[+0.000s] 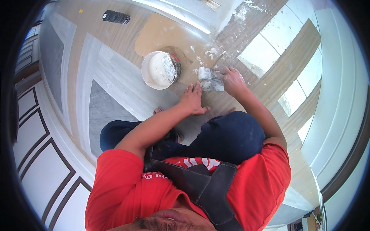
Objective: The person scoops white plaster from a bucket and applies it to a wall corner using a trowel. They repeatedly smooth the surface and scrape excess material back into the bucket while sitting on the floor.
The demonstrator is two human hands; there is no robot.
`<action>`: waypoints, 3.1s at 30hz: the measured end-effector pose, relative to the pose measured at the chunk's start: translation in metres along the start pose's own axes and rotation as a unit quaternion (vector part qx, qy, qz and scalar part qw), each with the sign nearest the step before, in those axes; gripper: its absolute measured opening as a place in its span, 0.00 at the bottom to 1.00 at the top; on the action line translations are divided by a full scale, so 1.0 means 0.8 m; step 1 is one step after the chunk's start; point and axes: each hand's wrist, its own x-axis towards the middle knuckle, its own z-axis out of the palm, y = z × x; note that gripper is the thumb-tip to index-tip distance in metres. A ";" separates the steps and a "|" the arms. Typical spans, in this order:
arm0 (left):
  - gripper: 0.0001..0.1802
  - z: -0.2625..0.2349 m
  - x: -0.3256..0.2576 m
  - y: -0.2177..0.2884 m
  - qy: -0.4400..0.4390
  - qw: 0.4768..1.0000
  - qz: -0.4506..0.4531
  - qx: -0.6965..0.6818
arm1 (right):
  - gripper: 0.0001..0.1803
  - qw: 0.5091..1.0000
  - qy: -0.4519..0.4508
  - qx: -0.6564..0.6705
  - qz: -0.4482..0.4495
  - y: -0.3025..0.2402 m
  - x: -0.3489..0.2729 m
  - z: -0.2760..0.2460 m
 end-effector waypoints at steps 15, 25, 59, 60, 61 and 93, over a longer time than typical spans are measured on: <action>0.66 -0.006 -0.003 -0.004 -0.022 0.999 0.036 0.023 | 0.19 0.906 -0.015 0.398 0.147 0.010 -0.012 -0.028; 0.68 -0.026 0.002 -0.008 -0.051 0.997 0.034 0.040 | 0.23 0.909 -0.028 0.353 0.219 0.004 -0.021 -0.018; 0.72 -0.034 0.004 0.002 -0.085 0.993 0.027 0.072 | 0.11 0.985 0.022 -0.083 0.151 0.016 0.098 -0.134; 0.72 -0.032 0.004 0.001 -0.083 0.994 0.028 0.072 | 0.11 0.985 0.018 -0.086 0.151 0.014 0.099 -0.135; 0.72 -0.033 0.004 0.001 -0.081 0.994 0.031 0.073 | 0.11 0.984 0.014 -0.088 0.154 0.014 0.100 -0.136; 0.75 -0.022 0.009 -0.017 -0.092 0.994 0.057 0.025 | 0.11 0.982 -0.021 -0.112 0.148 0.031 0.096 -0.189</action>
